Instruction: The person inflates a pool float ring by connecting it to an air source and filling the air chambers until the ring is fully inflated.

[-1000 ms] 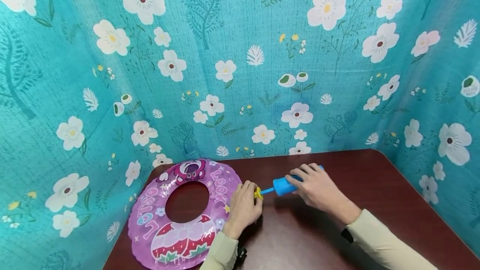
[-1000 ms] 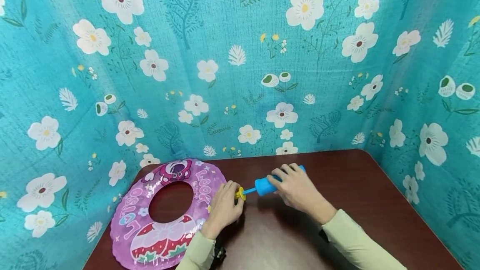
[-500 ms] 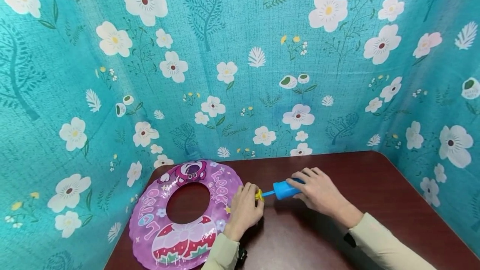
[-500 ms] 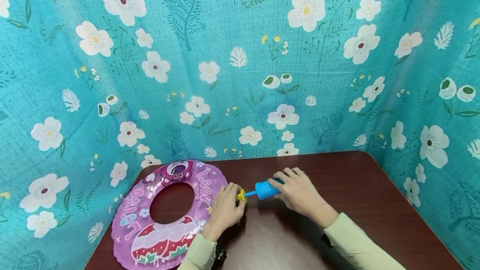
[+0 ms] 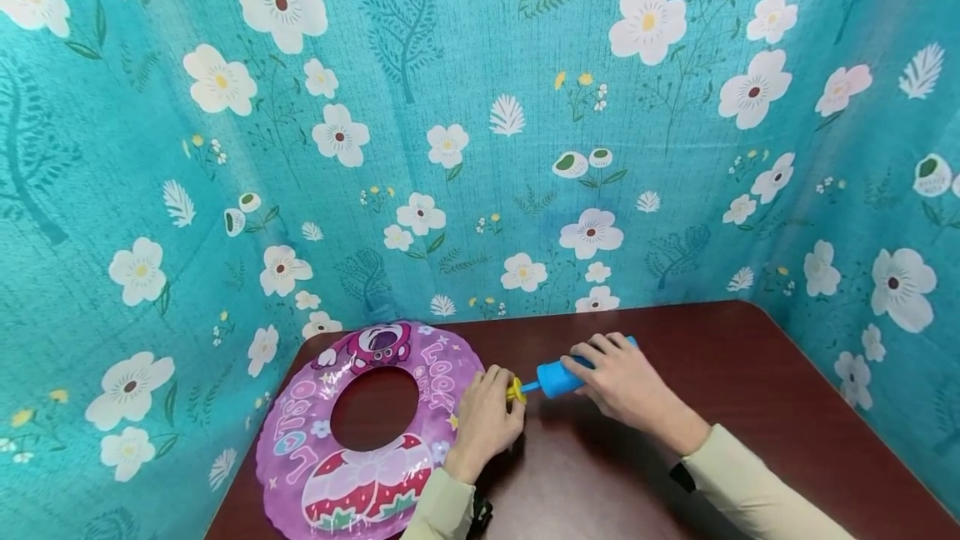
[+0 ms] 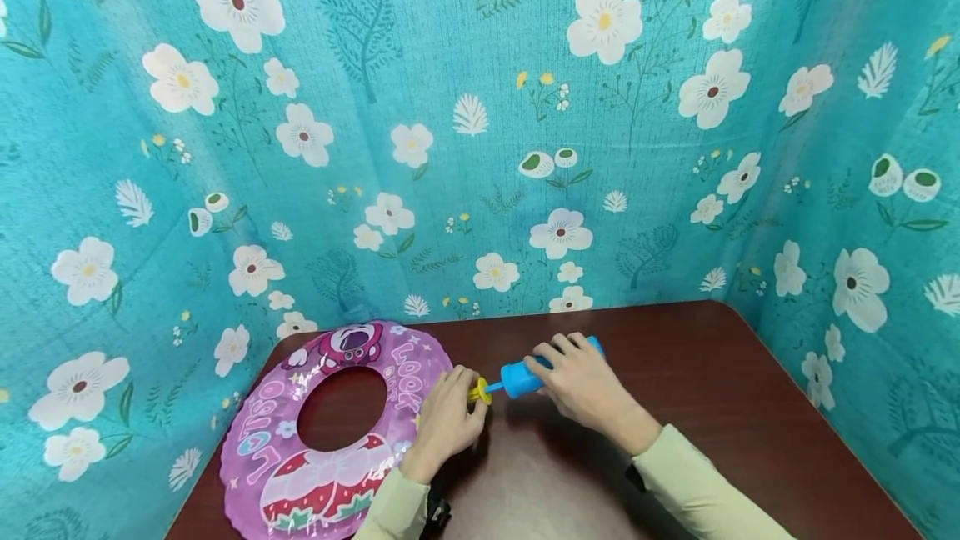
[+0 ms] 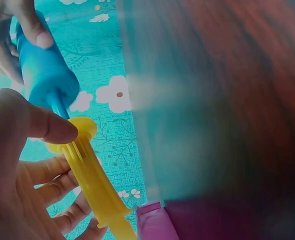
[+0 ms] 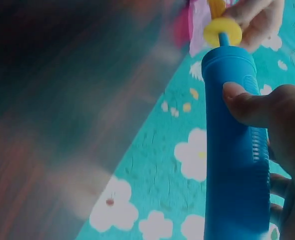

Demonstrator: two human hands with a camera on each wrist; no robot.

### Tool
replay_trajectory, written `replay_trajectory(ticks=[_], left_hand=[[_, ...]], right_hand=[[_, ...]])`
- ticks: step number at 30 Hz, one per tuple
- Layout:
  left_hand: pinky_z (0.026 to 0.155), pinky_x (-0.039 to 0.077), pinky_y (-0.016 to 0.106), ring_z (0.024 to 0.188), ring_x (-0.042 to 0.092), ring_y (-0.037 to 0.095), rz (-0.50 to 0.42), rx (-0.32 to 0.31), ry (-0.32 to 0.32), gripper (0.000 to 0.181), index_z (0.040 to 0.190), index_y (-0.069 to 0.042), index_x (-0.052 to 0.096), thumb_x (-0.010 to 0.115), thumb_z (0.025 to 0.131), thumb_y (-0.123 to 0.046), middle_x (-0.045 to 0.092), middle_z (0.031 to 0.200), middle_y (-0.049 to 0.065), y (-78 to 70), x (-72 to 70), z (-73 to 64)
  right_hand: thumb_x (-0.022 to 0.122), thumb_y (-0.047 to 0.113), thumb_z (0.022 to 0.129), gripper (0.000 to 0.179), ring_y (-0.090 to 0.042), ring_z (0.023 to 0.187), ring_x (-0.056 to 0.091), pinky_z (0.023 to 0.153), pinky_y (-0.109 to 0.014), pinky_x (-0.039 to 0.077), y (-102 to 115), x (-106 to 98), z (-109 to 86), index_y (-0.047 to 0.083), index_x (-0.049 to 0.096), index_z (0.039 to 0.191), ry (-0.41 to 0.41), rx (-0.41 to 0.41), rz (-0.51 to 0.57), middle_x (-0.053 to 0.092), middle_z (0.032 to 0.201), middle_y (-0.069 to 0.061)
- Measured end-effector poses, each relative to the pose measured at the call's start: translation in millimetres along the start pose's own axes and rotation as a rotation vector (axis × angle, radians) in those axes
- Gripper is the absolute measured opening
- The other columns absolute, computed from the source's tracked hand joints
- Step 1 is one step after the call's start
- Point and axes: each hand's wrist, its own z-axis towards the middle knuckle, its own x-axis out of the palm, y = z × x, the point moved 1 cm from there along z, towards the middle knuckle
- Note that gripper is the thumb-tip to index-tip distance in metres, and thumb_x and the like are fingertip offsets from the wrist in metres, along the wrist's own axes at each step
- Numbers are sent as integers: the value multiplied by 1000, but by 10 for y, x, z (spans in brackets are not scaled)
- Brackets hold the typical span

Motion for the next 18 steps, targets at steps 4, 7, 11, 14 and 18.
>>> replay_trajectory(ticks=[4, 7, 11, 14, 18], left_hand=[[74, 51, 30, 84, 51, 16, 5, -15, 13, 26, 110, -12, 68, 76, 89, -24, 63, 99, -1, -13, 19, -8], [73, 50, 28, 83, 50, 16, 6, -14, 7, 26, 109, -13, 68, 77, 87, -25, 63, 99, -1, -42, 52, -13], [71, 49, 30, 83, 51, 17, 1, -2, -22, 25, 106, -12, 68, 77, 86, -24, 63, 97, -1, -29, 71, -20], [71, 49, 32, 85, 53, 19, -2, 5, -41, 23, 105, -12, 68, 76, 86, -23, 63, 97, -1, -3, 71, -12], [74, 49, 33, 85, 53, 20, 8, 0, -45, 23, 105, -12, 69, 76, 86, -22, 63, 97, -1, 33, 53, -8]], right_hand=[[94, 41, 80, 55, -31, 104, 68, 85, -48, 57, 138, 142, 54, 18, 77, 127, -5, -2, 20, 73, 118, -7], [92, 43, 82, 53, -30, 105, 68, 86, -48, 57, 172, 188, 25, 20, 77, 128, 2, 5, 29, 73, 119, -6], [92, 44, 82, 55, -30, 106, 68, 87, -50, 58, 88, 138, -42, 20, 76, 129, 17, 26, 39, 73, 119, -5], [94, 41, 80, 59, -31, 107, 68, 89, -52, 58, -65, 46, -129, 19, 75, 131, 23, 51, 37, 73, 120, -6], [99, 36, 73, 66, -33, 109, 68, 91, -54, 58, -271, -58, -274, 17, 74, 132, 13, 73, 29, 73, 122, -7]])
